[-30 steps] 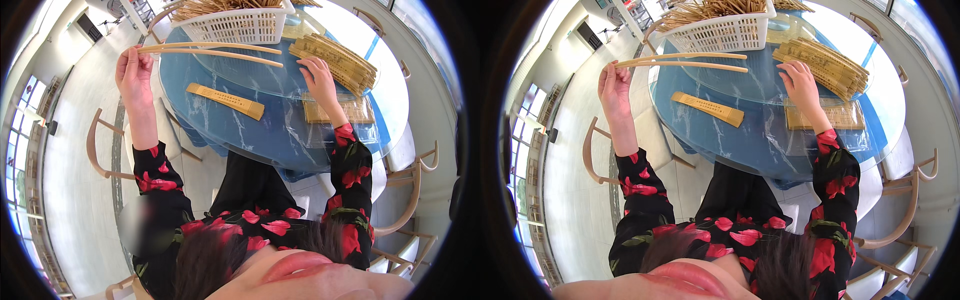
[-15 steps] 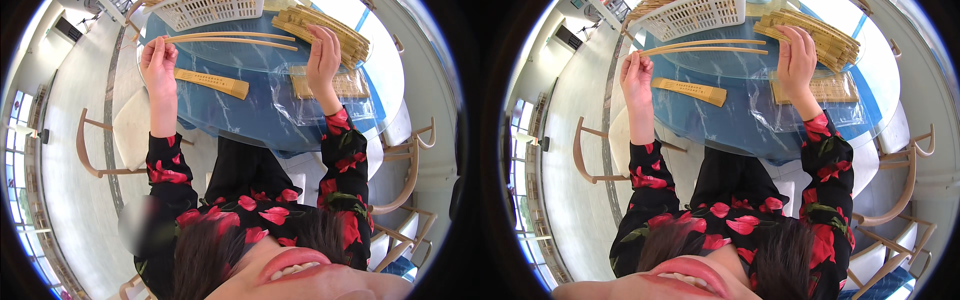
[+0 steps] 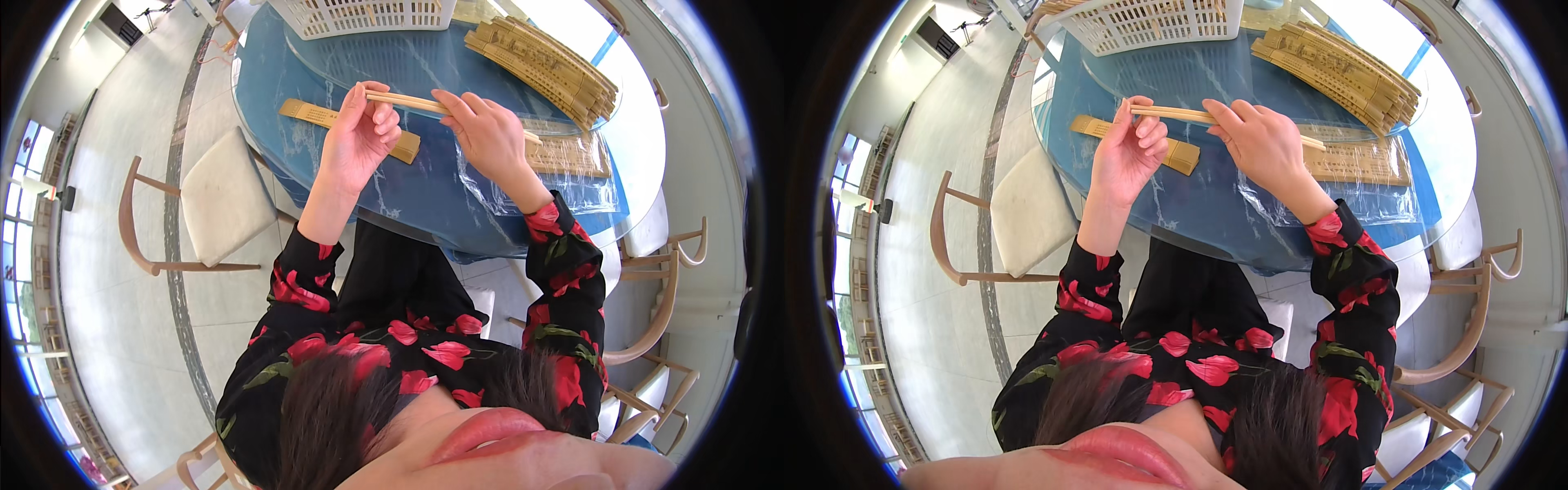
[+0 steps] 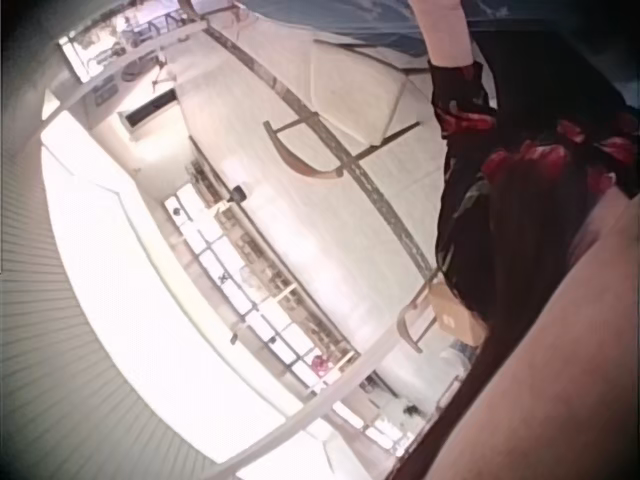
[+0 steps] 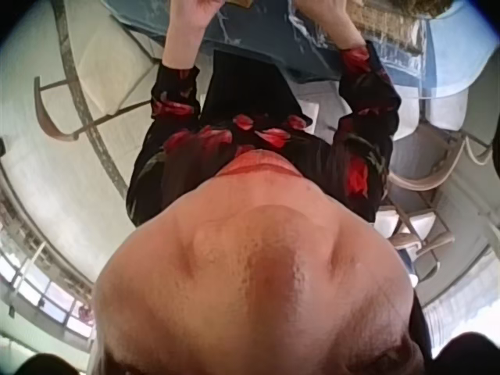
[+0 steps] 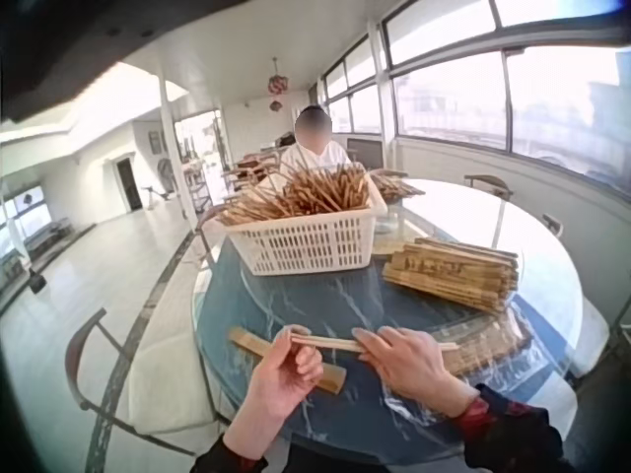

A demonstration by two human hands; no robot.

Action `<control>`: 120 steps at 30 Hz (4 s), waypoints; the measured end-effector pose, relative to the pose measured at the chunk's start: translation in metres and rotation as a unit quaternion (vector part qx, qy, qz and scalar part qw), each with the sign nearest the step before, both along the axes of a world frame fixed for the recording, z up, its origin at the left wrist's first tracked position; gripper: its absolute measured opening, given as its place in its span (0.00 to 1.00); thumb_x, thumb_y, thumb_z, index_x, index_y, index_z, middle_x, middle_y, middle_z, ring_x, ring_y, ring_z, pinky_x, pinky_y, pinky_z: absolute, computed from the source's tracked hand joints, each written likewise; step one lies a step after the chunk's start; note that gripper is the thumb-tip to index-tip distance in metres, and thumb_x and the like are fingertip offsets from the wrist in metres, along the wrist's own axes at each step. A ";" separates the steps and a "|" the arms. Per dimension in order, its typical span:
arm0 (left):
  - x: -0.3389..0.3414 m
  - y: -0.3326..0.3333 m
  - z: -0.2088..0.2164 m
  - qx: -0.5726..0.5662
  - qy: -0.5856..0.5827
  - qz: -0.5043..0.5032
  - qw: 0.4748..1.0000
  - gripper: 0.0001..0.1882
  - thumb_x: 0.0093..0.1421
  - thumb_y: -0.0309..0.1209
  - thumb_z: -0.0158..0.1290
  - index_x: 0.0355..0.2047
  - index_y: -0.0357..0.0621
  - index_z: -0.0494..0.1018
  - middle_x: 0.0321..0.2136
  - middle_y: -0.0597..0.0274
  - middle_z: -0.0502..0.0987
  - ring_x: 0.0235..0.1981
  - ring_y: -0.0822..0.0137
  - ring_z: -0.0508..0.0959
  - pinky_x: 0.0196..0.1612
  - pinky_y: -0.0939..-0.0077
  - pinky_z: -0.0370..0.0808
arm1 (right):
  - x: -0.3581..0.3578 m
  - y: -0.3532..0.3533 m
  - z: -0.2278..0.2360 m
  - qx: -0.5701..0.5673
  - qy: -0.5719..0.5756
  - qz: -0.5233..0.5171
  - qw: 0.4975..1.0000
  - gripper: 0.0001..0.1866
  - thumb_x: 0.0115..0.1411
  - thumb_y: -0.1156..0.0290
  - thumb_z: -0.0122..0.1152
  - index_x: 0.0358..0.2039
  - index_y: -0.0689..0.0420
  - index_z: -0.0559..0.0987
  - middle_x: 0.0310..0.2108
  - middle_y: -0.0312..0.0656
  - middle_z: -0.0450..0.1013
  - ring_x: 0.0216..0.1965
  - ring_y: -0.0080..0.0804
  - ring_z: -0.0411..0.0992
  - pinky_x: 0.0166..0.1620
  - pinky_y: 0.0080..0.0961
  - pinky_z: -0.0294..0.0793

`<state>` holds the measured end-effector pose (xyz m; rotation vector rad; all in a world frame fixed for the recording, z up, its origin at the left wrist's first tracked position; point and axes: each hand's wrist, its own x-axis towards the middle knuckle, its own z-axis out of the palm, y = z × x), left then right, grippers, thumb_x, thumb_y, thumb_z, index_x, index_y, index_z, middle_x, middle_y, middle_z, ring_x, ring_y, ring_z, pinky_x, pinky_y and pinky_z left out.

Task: The person repeatedly picks up thin bamboo strips from a white basket and a stack on the table, aligns them with a flat bamboo piece, and secures them with a rubber band. The person handles the strips one at a time and places the finished bundles back on the table.

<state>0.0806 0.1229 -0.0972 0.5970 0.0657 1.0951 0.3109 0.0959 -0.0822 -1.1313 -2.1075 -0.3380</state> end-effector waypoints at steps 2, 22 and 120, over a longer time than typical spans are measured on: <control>0.000 -0.005 0.004 0.003 0.001 -0.011 1.000 0.15 0.77 0.38 0.46 0.48 0.38 0.72 0.26 0.66 0.67 0.28 0.72 0.67 0.32 0.78 0.67 | -0.001 -0.002 0.003 -0.009 0.002 -0.004 1.000 0.21 0.62 0.69 0.64 0.57 0.47 0.80 0.26 0.38 0.70 0.27 0.40 0.72 0.31 0.35 0.73; -0.025 -0.004 -0.020 0.079 0.181 0.040 0.979 0.22 0.75 0.36 0.50 0.60 0.30 0.72 0.37 0.62 0.80 0.34 0.75 0.74 0.40 0.82 0.76 | -0.006 0.008 -0.012 0.005 -0.038 0.056 0.998 0.31 0.61 0.77 0.62 0.66 0.45 0.75 0.31 0.39 0.68 0.34 0.40 0.72 0.39 0.34 0.73; 0.044 0.038 -0.015 0.621 0.505 0.329 0.501 0.15 0.52 0.28 0.67 0.41 0.43 0.80 0.38 0.60 0.81 0.43 0.56 0.79 0.47 0.64 0.78 | 0.026 0.022 -0.018 -0.390 0.272 0.015 0.880 0.16 0.62 0.60 0.67 0.31 0.62 0.79 0.20 0.33 0.65 0.24 0.21 0.62 0.28 0.26 0.62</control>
